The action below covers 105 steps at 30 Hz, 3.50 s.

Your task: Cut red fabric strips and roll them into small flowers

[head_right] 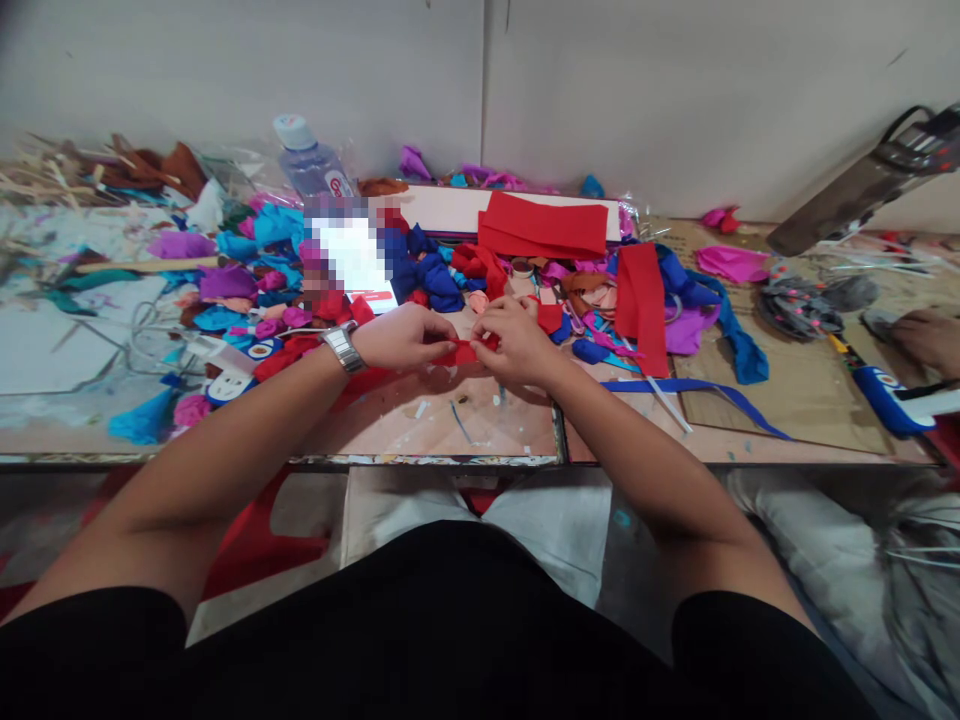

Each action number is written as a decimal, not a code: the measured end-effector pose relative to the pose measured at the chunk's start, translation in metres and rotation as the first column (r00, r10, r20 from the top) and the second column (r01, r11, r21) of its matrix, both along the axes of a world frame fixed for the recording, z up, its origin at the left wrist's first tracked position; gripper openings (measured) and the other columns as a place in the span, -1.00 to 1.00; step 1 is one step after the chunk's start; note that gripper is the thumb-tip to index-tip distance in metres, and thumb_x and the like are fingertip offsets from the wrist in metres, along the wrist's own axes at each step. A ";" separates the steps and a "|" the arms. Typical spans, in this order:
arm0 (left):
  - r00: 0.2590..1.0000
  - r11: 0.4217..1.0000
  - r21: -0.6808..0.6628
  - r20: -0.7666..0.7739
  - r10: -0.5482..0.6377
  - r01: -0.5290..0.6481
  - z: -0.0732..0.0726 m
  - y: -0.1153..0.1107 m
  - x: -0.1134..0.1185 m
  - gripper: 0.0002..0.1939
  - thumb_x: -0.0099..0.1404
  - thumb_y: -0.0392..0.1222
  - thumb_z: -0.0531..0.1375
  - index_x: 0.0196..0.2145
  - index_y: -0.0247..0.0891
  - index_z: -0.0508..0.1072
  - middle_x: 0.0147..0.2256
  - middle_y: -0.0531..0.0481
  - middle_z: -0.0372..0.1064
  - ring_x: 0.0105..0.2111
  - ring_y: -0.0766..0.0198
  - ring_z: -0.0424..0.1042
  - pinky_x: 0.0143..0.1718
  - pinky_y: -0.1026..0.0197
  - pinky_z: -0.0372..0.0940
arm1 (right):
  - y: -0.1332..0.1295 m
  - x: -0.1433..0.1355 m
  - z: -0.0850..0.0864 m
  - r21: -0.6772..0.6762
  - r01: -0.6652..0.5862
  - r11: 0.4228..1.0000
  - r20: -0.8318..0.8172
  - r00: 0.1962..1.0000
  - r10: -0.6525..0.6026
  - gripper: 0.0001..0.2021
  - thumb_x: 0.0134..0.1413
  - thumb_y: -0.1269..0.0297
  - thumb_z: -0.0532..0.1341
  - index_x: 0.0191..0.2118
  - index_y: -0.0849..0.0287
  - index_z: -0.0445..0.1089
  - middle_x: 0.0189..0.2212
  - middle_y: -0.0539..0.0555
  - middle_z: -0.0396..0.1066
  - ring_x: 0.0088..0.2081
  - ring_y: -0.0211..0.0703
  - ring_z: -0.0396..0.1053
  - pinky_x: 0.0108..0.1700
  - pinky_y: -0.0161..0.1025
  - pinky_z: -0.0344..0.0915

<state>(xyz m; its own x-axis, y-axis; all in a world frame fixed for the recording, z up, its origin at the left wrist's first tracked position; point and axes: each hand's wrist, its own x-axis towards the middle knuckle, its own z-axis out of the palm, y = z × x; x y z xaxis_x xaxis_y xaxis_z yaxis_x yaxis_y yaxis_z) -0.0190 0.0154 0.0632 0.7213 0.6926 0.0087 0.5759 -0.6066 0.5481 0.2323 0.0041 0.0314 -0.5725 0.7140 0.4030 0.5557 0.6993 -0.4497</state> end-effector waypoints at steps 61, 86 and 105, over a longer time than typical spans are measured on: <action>0.985 0.837 -0.525 0.143 -0.092 0.154 -0.008 0.006 -0.005 -0.52 0.40 0.21 0.33 -0.05 -0.28 0.70 -0.23 -0.03 0.67 -0.32 0.30 0.55 -0.23 0.33 0.37 | -0.003 -0.002 0.001 0.023 0.053 0.998 0.050 0.997 -0.054 -0.89 0.22 0.24 0.24 -0.33 0.10 0.43 -0.26 0.13 0.61 -0.04 0.12 0.47 0.18 0.14 0.02; 0.972 0.881 -0.442 0.226 -0.070 0.166 -0.014 0.008 0.001 -0.60 0.51 0.07 0.24 -0.15 -0.31 0.74 -0.18 -0.13 0.72 -0.19 0.23 0.67 -0.07 0.28 0.45 | -0.010 -0.005 0.002 0.057 -0.003 0.998 0.022 1.000 0.002 -0.85 0.30 0.21 0.28 -0.21 0.05 0.63 -0.21 0.10 0.66 -0.02 0.09 0.49 0.26 0.20 0.02; 0.882 0.613 -0.764 0.412 0.227 0.199 -0.016 0.004 0.002 -0.56 0.29 0.18 0.45 -0.24 -0.33 0.67 -0.27 -0.14 0.69 -0.38 0.26 0.60 -0.10 0.16 0.52 | -0.014 -0.002 0.008 0.211 0.001 0.977 0.063 0.998 -0.014 -0.80 0.43 0.17 0.24 -0.07 -0.04 0.64 -0.17 0.06 0.69 0.00 0.10 0.50 0.35 0.26 -0.04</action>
